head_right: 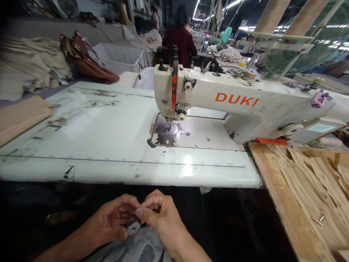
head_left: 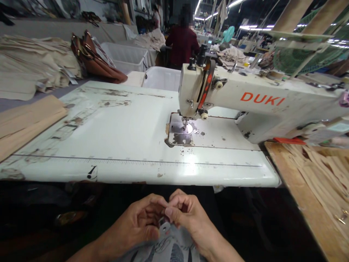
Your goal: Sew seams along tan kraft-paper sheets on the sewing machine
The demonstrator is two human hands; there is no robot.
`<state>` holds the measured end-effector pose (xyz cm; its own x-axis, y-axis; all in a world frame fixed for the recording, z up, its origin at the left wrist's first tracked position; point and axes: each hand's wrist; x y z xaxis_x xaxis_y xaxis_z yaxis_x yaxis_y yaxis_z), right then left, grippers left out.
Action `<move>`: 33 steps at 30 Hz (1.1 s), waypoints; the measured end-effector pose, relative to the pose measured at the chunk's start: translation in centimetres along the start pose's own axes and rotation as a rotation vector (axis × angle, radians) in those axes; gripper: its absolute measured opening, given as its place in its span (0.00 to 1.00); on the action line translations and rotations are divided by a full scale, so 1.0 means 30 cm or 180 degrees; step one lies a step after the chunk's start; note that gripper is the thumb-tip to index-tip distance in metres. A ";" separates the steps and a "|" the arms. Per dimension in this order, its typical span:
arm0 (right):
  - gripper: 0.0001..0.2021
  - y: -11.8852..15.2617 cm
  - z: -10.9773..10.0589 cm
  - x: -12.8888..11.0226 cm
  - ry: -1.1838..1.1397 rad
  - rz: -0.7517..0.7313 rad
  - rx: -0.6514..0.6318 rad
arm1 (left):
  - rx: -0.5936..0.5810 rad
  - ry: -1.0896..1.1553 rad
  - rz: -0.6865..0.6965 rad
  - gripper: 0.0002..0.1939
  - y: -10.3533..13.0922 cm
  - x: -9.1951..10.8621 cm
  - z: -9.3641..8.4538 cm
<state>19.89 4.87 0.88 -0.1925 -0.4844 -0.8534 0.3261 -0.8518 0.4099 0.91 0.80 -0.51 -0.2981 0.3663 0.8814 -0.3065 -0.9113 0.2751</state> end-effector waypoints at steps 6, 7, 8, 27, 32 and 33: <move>0.19 0.011 -0.016 0.018 0.0067 -0.0498 0.0144 | -0.0214 -0.0481 0.0276 0.17 0.000 -0.001 -0.015; 0.17 0.014 -0.019 0.024 0.0010 -0.0477 0.0142 | -0.0300 -0.0441 0.0284 0.17 -0.003 -0.006 -0.017; 0.16 0.016 -0.021 0.032 -0.0089 -0.0397 0.0111 | -0.0379 -0.0385 0.0273 0.17 -0.007 -0.010 -0.019; 0.16 0.041 -0.187 0.090 -0.0097 -0.0523 0.1024 | -0.1083 -0.0823 -0.0056 0.21 -0.006 0.014 -0.033; 0.16 0.040 -0.220 0.093 -0.0026 -0.0570 0.1199 | -0.1094 -0.0834 -0.0047 0.21 -0.009 0.010 -0.032; 0.16 0.039 -0.225 0.096 -0.0015 -0.0560 0.1227 | -0.1086 -0.0822 -0.0052 0.20 -0.007 0.009 -0.031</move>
<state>25.95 3.83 -3.27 -0.2189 -0.3250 -0.9200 -0.0820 -0.9334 0.3492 0.04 1.26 -0.69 -0.0679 0.2817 0.9571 -0.6039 -0.7752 0.1853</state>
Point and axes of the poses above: each hand's wrist, its own y-axis away from the middle knuckle, its own z-axis out of the palm, x = y × z, and after that the axes turned 13 degrees about x, right-handed
